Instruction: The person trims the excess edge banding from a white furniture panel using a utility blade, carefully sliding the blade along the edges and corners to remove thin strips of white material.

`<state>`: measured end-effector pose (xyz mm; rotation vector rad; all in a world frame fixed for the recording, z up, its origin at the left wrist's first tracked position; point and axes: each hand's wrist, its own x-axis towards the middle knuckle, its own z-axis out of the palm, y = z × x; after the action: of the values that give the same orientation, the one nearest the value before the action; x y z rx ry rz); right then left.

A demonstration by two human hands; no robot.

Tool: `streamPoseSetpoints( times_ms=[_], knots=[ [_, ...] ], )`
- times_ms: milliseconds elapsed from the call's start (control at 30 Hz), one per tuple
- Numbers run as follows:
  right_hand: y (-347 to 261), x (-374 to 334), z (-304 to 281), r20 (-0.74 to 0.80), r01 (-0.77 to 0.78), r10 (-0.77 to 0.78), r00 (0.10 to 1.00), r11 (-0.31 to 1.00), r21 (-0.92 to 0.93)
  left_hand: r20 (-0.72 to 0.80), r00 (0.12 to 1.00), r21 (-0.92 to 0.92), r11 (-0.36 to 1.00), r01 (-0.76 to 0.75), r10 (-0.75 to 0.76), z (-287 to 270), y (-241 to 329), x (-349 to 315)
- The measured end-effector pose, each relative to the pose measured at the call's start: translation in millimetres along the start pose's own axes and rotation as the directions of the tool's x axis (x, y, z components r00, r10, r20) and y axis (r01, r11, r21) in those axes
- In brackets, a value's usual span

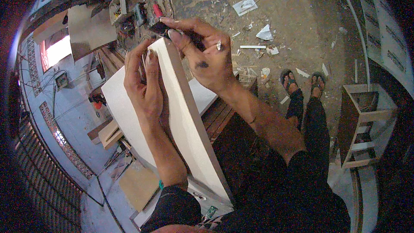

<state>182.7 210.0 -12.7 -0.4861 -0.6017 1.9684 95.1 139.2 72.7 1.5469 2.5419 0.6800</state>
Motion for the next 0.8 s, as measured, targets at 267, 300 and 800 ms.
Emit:
streamPoseSetpoints(
  times_ms=[267, 300, 800],
  knots=[
    [-3.8, 3.0, -7.2, 0.067, -0.033, 0.036, 0.997, 0.999, -0.038, 0.020, 1.000, -0.010, 1.000, -0.016, 0.016, -2.0, 2.4, 1.8],
    [-4.4, 3.5, -7.1, 0.069, -0.055, 0.057, 0.996, 0.998, -0.026, 0.018, 1.000, -0.007, 1.000, -0.019, 0.019, -2.1, 2.4, 2.1],
    [-0.4, 6.0, -12.1, 0.135, -0.066, 0.059, 0.989, 0.997, 0.044, 0.024, 1.000, 0.020, 1.000, -0.012, 0.011, -3.5, 3.4, 0.7]
  ],
)
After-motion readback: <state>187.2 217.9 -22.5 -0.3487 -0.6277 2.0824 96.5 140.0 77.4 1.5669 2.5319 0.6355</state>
